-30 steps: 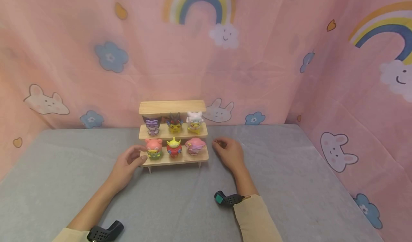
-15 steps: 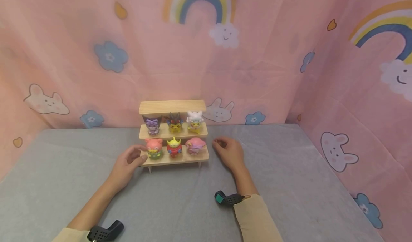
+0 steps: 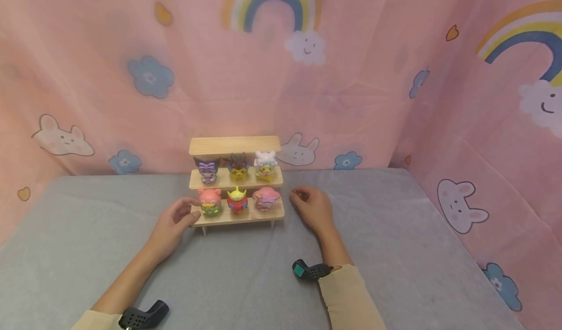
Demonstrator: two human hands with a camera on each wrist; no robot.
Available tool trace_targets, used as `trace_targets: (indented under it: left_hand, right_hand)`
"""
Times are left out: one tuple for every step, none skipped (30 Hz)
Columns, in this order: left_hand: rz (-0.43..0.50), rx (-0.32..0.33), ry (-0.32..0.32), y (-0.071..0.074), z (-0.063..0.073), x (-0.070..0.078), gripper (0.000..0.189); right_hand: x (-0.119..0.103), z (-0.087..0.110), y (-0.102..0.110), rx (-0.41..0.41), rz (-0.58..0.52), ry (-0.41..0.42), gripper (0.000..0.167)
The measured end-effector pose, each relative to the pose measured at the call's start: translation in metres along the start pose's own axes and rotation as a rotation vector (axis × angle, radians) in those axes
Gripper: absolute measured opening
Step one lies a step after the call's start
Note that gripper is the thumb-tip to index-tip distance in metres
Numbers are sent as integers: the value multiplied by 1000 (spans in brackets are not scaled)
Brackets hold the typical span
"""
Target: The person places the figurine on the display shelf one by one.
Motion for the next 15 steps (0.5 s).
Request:
trace_targets:
  left_hand:
    - [3,0,0,0,0,0,23]
    - [5,-2,-1,0,0,1,23]
    - [7,-3,-2,0,1,1,24]
    - [9,-5,-2,0,1,2,24]
    - [10,-5,-1,0,1,2,24]
    - [10,-7,1,0,1,2,24]
    - [11,-7,1,0,1,2,24]
    - [11,-7,2,0,1,2,24]
    - [12,-6,5,0,1,2,24]
    - [11,-6,7,0,1,2,23]
    - [8,-5,7,0,0,2,23]
    - [6,-4,8,0,0,1,23]
    - [3,-4,10,0,0,1,23]
    - [0,-3,12,1,0,0,23]
    - [-3,-2,13,1,-1,0,23]
  right_hand:
    - [0,0,0,0,0,-1,21]
    - [0,0,0,1,0,-1,21]
    - [0,0,0,1,3,0,21]
    - [0,1,0,2,4,0,22]
    - [-1,1,0,3,5,1,22]
    - [-1,1,0,4,4,2,22]
    - [-1,1,0,3,5,3,22]
    - [-1,1,0,3,4,4,23]
    - [-1,1,0,3,1,4,23]
    - [-2,1,1,2,-2,4,23]
    - [-2,1,1,1,-4,3,23]
    - [-2,1,1,1,-3,1,23]
    - [-2,1,1,1,-2,0,23]
    - [-2,1,1,2,1,0,23]
    - [-2,1,1,2,3,1,23]
Point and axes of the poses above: each hand's wrist, its own z-axis away from the middle knuckle, its own y-axis out of the back of the hand, x = y × z, the point moved 2 cm from there along -z, towards the middle knuckle, and after that the axes turned 11 degrees about -x, right-handed, at the moved point
